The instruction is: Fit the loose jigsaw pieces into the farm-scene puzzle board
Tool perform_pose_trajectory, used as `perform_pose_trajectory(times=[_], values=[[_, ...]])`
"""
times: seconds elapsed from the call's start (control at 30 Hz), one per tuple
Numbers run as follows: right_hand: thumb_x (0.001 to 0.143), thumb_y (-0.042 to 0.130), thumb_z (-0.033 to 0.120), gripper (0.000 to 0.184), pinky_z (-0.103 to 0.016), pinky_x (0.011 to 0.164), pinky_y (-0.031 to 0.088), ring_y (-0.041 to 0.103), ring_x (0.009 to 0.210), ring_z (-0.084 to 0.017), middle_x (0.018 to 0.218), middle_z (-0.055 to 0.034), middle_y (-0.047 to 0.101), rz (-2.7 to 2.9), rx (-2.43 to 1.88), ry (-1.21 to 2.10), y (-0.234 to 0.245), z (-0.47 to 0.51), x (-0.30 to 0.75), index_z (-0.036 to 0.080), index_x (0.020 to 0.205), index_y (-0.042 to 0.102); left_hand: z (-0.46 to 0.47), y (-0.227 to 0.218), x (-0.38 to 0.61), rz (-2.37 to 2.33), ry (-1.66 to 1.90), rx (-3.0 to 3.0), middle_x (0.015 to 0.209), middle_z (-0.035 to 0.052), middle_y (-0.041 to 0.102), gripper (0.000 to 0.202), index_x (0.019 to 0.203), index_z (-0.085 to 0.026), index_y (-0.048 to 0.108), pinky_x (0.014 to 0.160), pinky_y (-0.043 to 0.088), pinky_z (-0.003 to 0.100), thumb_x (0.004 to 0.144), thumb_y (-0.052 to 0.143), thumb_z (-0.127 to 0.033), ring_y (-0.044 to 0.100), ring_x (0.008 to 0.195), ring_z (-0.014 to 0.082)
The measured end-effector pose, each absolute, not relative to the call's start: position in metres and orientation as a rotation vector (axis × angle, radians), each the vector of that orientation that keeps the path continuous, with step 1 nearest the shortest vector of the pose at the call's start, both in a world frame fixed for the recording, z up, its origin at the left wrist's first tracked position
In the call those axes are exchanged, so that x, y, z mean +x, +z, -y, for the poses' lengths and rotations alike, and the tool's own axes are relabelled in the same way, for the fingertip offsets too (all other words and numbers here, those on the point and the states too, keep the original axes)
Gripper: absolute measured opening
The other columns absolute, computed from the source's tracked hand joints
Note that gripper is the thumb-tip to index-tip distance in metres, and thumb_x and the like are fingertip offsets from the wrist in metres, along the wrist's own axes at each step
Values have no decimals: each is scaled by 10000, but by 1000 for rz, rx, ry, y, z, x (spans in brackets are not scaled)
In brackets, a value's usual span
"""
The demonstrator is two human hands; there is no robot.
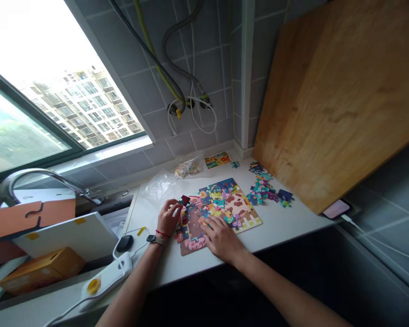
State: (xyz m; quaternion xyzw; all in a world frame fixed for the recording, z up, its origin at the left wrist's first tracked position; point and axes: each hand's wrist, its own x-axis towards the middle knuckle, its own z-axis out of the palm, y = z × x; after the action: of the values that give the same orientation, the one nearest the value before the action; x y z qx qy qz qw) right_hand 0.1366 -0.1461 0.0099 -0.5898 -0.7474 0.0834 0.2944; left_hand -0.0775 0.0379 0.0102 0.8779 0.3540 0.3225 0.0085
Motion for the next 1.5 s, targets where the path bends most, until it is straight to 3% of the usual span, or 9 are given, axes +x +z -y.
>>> perform_pose_trajectory(times=[0.23,0.47,0.7,0.83,0.9,1.0,1.13,1.37,1.5], values=[[1005,594,247,343,-489,1241,366,534,1417,-313,1456,-120,667,1976,-1584,302,13,147,138,182,1322,709,-37,10,-75,-1036,1216,2683,976,75,714,294,902,-193,734,739,613,298,1056,552,-366,727,835,181],[977,620,232,332,-509,1229,393,542,1410,-315,1453,-120,669,1910,-1567,303,10,149,138,201,1292,720,-34,18,-74,-954,1315,2511,861,39,717,249,983,-173,715,594,592,252,1034,621,-397,682,669,136],[942,624,147,270,-480,1190,460,565,1374,-291,1384,-115,687,1812,-1291,373,33,129,150,208,1166,764,-28,23,-74,-941,1310,2229,989,65,713,141,1049,-175,701,692,631,270,994,702,-304,709,838,155],[934,678,155,221,-489,1165,479,572,1369,-307,1467,-131,604,1803,-1240,369,61,79,168,234,1097,805,-29,33,-56,-828,1167,2122,948,46,696,131,969,-181,701,746,651,288,988,711,-310,725,844,164],[931,696,164,195,-459,1120,514,625,1302,-293,1396,-144,637,1785,-1230,414,67,51,175,221,1075,814,-32,34,-48,-770,1129,2044,924,38,680,128,950,-181,696,729,652,285,981,718,-303,722,824,164],[937,698,158,174,-371,949,587,729,1013,-219,1109,-95,749,1823,-1107,585,61,23,181,213,1060,809,-35,31,-42,-725,1122,1872,910,25,663,96,955,-181,686,733,658,290,967,734,-264,725,801,160],[932,682,151,115,-295,753,585,723,807,-175,912,-56,777,1641,-1002,692,40,19,180,196,968,781,-31,27,-47,-758,1099,1921,890,26,680,46,968,-189,684,695,636,261,974,713,-225,719,787,155],[953,651,226,83,-257,637,561,678,705,-144,874,-22,751,1330,-1223,672,41,33,177,223,991,725,-28,31,-54,-767,859,2349,1156,99,716,194,1206,-226,659,962,591,404,1012,664,-233,678,1132,250],[960,641,242,84,-259,632,562,682,710,-147,858,-19,741,1280,-1247,662,40,31,176,230,981,722,-32,26,-57,-736,584,2534,1464,161,591,579,1434,-244,556,1149,474,601,950,740,-503,461,1461,388]])
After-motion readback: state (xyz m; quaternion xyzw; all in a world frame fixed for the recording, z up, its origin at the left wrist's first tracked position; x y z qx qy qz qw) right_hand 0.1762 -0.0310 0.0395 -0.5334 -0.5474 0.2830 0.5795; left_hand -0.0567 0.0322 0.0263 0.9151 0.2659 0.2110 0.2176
